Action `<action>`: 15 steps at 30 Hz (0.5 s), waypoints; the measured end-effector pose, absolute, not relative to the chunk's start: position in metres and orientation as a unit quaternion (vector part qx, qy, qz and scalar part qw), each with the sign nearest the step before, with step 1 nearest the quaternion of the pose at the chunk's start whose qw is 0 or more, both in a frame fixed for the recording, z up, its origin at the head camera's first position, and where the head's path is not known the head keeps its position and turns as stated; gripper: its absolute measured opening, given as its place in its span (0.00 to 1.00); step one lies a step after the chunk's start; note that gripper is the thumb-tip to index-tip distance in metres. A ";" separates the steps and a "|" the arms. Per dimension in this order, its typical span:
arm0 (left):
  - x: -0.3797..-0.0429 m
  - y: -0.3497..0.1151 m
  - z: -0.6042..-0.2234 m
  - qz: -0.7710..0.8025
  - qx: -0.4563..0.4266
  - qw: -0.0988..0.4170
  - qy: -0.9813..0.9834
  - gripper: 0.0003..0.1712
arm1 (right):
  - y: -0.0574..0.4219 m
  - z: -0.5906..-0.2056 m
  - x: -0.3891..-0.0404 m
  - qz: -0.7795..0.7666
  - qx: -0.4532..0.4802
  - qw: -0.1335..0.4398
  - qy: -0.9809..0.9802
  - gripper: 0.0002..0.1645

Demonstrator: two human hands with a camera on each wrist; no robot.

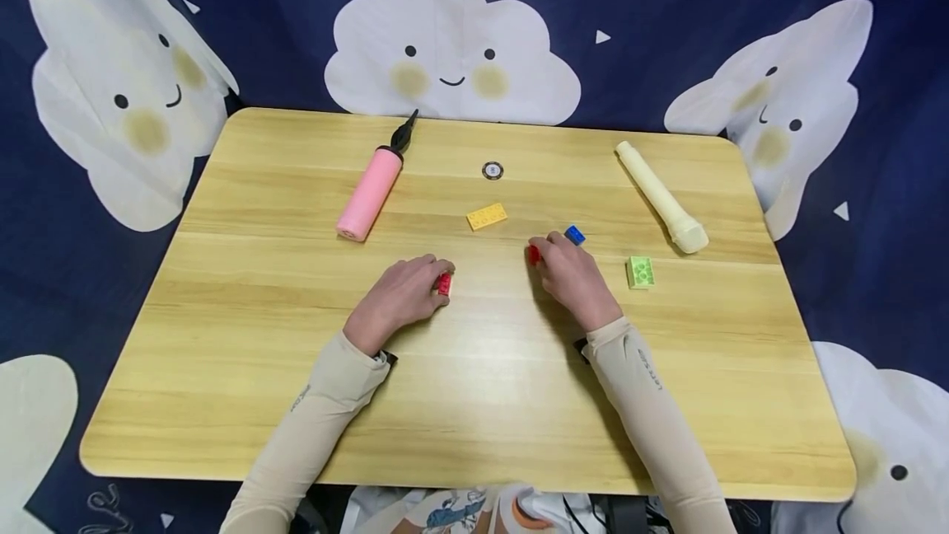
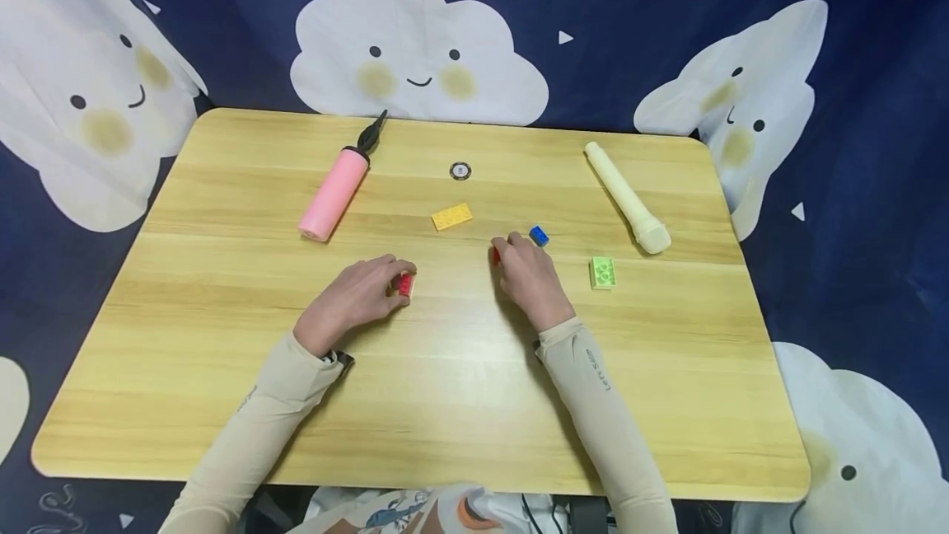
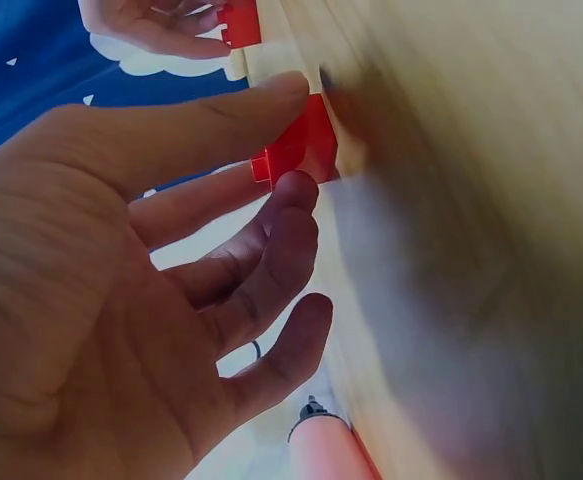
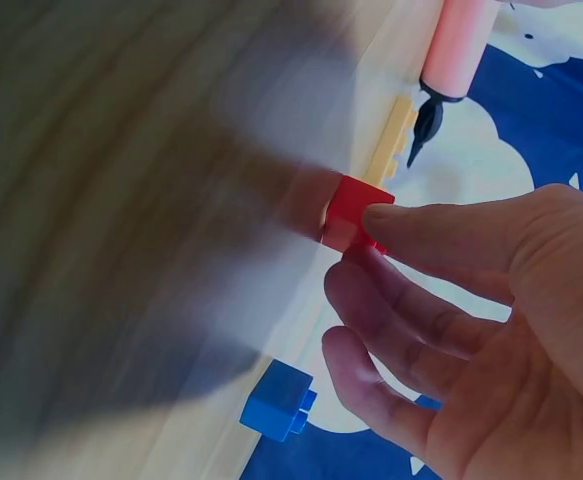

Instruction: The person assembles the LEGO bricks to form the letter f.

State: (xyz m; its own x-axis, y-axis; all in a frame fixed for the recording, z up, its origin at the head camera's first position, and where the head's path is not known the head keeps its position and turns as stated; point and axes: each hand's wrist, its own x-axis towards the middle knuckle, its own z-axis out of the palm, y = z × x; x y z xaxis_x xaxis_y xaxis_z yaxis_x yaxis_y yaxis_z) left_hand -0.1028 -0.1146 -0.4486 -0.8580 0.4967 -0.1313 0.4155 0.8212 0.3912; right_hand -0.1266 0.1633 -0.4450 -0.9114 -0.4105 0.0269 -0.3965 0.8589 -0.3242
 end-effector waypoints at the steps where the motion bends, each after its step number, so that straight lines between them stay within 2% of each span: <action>1: -0.103 -0.114 -0.449 0.178 0.239 0.116 0.948 0.18 | 0.163 -0.445 -0.127 -0.164 -0.207 0.024 0.964 0.18; 6: -0.104 -0.114 -0.451 0.186 0.231 0.120 0.948 0.08 | 0.163 -0.445 -0.127 -0.170 -0.200 0.027 0.965 0.16; 15: -0.106 -0.109 -0.451 0.197 0.233 0.118 0.945 0.07 | 0.165 -0.443 -0.130 -0.180 -0.191 0.031 0.964 0.17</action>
State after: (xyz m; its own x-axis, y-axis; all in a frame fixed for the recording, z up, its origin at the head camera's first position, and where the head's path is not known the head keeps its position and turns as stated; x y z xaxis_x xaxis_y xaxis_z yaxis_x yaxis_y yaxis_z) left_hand -0.1059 -0.1088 -0.4512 -0.8640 0.4860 -0.1312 0.3930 0.8141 0.4274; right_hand -0.1298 0.1654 -0.4433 -0.9249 -0.3802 0.0093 -0.3578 0.8617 -0.3598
